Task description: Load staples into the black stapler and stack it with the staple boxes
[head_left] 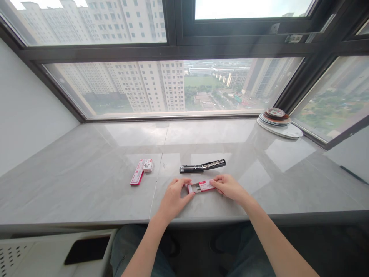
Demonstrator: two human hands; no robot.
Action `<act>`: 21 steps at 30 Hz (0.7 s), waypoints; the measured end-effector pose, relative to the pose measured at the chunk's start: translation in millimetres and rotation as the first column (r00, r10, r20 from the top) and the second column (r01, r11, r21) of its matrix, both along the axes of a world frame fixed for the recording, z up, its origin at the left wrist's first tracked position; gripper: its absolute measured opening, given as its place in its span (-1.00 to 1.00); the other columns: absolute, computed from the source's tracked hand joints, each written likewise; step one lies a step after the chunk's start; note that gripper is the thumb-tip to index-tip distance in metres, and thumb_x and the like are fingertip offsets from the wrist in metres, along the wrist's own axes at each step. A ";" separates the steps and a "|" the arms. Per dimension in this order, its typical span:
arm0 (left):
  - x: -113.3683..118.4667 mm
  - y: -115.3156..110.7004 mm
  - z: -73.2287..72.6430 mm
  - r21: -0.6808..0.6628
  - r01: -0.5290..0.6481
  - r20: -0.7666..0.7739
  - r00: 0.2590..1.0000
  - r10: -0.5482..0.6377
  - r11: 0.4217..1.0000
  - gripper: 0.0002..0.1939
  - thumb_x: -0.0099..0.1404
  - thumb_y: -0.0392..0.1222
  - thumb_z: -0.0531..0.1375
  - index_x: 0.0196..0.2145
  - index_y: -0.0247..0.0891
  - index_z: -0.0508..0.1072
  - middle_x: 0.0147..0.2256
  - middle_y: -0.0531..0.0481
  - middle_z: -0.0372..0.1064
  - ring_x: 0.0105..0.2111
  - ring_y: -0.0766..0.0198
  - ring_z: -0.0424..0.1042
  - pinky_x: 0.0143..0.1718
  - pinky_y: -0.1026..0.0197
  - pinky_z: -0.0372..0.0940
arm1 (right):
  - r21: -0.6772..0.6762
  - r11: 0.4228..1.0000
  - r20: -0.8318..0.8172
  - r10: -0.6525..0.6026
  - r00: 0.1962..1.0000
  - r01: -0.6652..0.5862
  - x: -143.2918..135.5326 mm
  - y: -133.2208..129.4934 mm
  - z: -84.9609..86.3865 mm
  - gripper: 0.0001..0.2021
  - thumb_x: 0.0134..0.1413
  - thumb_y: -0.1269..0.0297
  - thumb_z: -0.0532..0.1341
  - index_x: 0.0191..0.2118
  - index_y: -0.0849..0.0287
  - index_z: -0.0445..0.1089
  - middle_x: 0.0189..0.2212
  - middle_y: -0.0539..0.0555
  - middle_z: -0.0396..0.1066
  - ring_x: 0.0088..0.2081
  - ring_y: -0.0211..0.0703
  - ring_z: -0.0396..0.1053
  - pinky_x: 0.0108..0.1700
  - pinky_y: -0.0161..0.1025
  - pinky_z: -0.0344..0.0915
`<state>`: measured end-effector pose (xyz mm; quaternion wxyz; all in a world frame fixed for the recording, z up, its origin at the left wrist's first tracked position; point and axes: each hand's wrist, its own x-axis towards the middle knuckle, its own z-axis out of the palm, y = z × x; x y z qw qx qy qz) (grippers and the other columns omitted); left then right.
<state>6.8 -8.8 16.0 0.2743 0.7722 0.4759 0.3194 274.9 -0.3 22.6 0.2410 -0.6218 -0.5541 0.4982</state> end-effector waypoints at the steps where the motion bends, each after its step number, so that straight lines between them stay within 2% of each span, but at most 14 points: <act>1: -0.5 -0.3 -0.1 0.003 -0.002 0.004 1.000 0.002 1.000 -0.54 0.31 -0.21 0.32 0.14 -0.03 0.42 -0.01 -0.01 0.46 0.00 0.14 0.47 0.14 0.04 0.36 | 0.008 1.000 0.053 0.000 0.999 0.000 3.7 -0.2 2.0 -0.62 0.20 -0.11 0.23 -0.30 0.16 0.43 -0.65 -0.07 0.32 -0.62 -0.30 0.14 -0.53 -0.32 0.00; 4: 0.0 -1.1 0.3 0.018 -0.004 0.003 1.000 0.004 1.000 -0.46 0.30 -0.22 0.31 0.21 0.00 0.38 -0.01 0.00 0.47 0.02 0.13 0.45 0.17 0.02 0.33 | 0.171 0.985 0.258 -0.045 0.965 0.000 2.2 -1.2 14.0 -0.70 0.18 -0.03 0.26 -0.26 0.12 0.45 -0.61 -0.06 0.37 -0.57 -0.23 0.24 -0.49 -0.30 0.05; 5: 0.4 -1.2 0.6 0.021 -0.004 0.002 1.000 0.003 1.000 -0.44 0.30 -0.23 0.31 0.23 0.01 0.36 -0.02 0.01 0.48 0.02 0.14 0.45 0.17 0.02 0.33 | 0.257 0.966 0.319 -0.056 0.946 -0.029 -2.8 -1.1 19.5 -0.75 0.19 0.01 0.26 -0.24 0.10 0.47 -0.59 -0.06 0.39 -0.54 -0.21 0.27 -0.47 -0.30 0.06; 7: 1.0 -1.5 1.5 0.025 -0.002 0.000 1.000 0.002 1.000 -0.41 0.30 -0.23 0.31 0.25 0.03 0.34 -0.02 0.03 0.50 0.03 0.14 0.45 0.18 0.02 0.32 | 0.377 0.911 0.418 -0.005 0.909 -0.168 -17.8 1.4 30.6 -0.84 0.20 0.11 0.26 -0.24 0.04 0.53 -0.55 -0.05 0.42 -0.49 -0.19 0.32 -0.43 -0.28 0.06; 11: 0.3 -2.3 4.0 0.028 0.003 -0.005 1.000 -0.003 1.000 -0.39 0.28 -0.25 0.31 0.25 0.04 0.34 -0.01 0.06 0.52 0.05 0.14 0.43 0.17 0.03 0.32 | 0.377 0.795 0.596 0.185 0.782 -0.475 -50.8 14.9 42.9 -0.85 0.09 0.33 0.30 -0.43 -0.01 0.60 -0.52 0.02 0.49 -0.43 -0.13 0.37 -0.37 -0.24 0.01; 14: -0.9 -3.5 6.4 0.025 0.000 -0.010 1.000 0.001 1.000 -0.40 0.28 -0.25 0.31 0.23 0.06 0.35 -0.02 0.07 0.52 0.04 0.14 0.43 0.16 0.04 0.33 | 0.369 0.744 0.667 0.206 0.716 -0.557 -64.4 23.9 42.2 -0.81 0.00 0.44 0.30 -0.54 0.04 0.55 -0.57 0.06 0.45 -0.43 -0.09 0.36 -0.35 -0.21 -0.01; 16: -1.2 -4.0 7.5 0.023 -0.009 -0.012 1.000 0.010 1.000 -0.42 0.27 -0.24 0.31 0.22 0.06 0.36 -0.03 0.05 0.52 0.03 0.12 0.44 0.14 0.03 0.34 | 0.373 0.735 0.661 0.217 0.718 -0.566 -65.0 25.5 40.8 -0.83 -0.01 0.44 0.30 -0.54 0.06 0.53 -0.59 0.05 0.43 -0.46 -0.11 0.34 -0.35 -0.22 0.00; 18: -1.2 -4.0 7.9 0.022 -0.014 -0.011 1.000 0.015 1.000 -0.43 0.27 -0.23 0.30 0.22 0.05 0.37 -0.03 0.03 0.52 0.03 0.10 0.45 0.13 0.02 0.35 | 0.394 0.748 0.603 0.228 0.764 -0.534 -58.5 23.5 39.8 -0.87 0.02 0.40 0.30 -0.47 0.05 0.54 -0.59 0.00 0.43 -0.48 -0.16 0.32 -0.36 -0.24 0.02; 21: -0.7 -3.5 7.1 0.031 -0.013 -0.008 1.000 0.013 0.999 -0.42 0.27 -0.22 0.31 0.23 0.04 0.37 -0.04 0.03 0.52 0.02 0.11 0.46 0.14 0.02 0.35 | 0.416 0.810 0.437 0.221 0.872 -0.414 -37.8 16.4 36.6 -0.92 0.09 0.31 0.27 -0.33 0.03 0.54 -0.57 -0.07 0.41 -0.49 -0.21 0.29 -0.37 -0.28 0.07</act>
